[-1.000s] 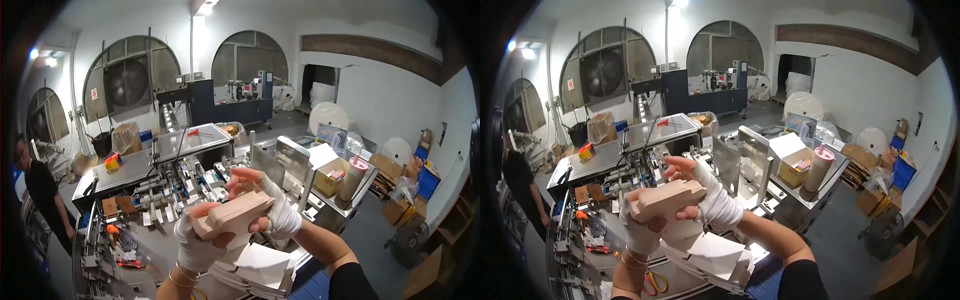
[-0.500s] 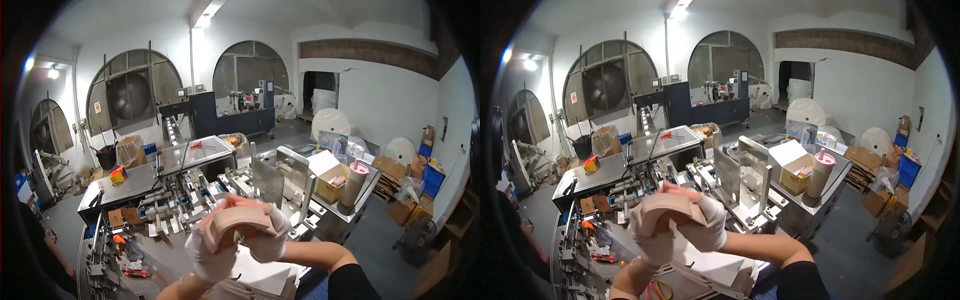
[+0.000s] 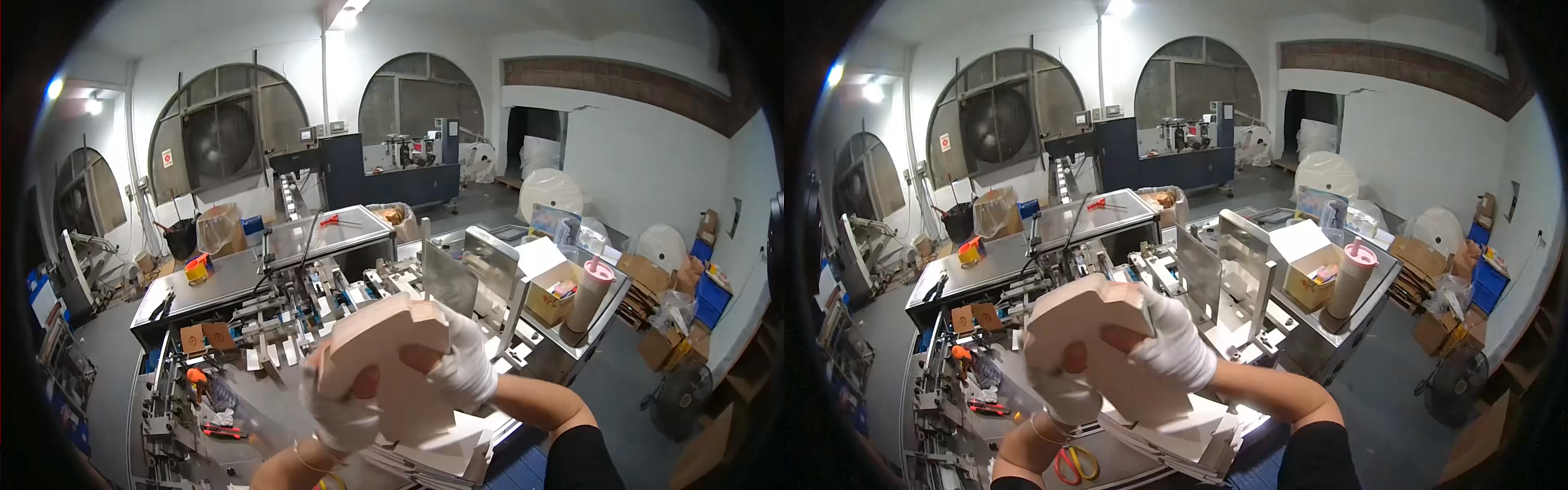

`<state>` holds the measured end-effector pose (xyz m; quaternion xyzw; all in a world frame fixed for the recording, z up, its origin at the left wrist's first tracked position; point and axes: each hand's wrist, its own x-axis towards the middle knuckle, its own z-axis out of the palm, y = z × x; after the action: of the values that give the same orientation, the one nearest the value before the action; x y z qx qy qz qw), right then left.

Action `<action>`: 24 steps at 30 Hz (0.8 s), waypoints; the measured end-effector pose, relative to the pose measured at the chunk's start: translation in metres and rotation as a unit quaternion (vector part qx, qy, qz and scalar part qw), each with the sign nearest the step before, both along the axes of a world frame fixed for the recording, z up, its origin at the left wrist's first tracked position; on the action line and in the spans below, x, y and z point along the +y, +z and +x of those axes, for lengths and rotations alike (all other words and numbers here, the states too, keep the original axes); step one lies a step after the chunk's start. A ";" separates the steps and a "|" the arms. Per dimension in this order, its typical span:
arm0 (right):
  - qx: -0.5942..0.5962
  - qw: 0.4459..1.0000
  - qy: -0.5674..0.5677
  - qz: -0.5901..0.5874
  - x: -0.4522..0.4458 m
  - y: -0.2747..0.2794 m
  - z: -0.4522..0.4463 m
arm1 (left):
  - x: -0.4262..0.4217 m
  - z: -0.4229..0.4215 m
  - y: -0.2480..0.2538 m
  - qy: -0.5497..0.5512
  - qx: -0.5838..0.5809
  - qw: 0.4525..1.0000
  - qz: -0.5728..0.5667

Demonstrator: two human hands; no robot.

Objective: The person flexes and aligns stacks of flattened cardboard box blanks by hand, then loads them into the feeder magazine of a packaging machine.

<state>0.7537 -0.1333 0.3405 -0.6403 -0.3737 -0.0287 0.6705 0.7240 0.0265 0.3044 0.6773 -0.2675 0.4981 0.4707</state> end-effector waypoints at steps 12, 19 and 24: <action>-0.137 0.983 -0.116 0.044 0.012 0.052 0.005 | 0.012 0.028 0.047 -0.234 0.095 0.951 -0.180; -0.151 0.987 0.053 -0.031 -0.012 0.036 0.002 | 0.025 0.001 0.057 -0.441 0.208 0.869 -0.081; -0.299 0.954 0.022 0.016 -0.004 0.007 0.016 | 0.024 -0.001 0.029 -0.367 0.172 0.913 -0.037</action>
<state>0.7700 -0.1368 0.3478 -0.5833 -0.5707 -0.2094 0.5388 0.7229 0.0507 0.3339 0.5883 -0.3935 0.1755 0.6843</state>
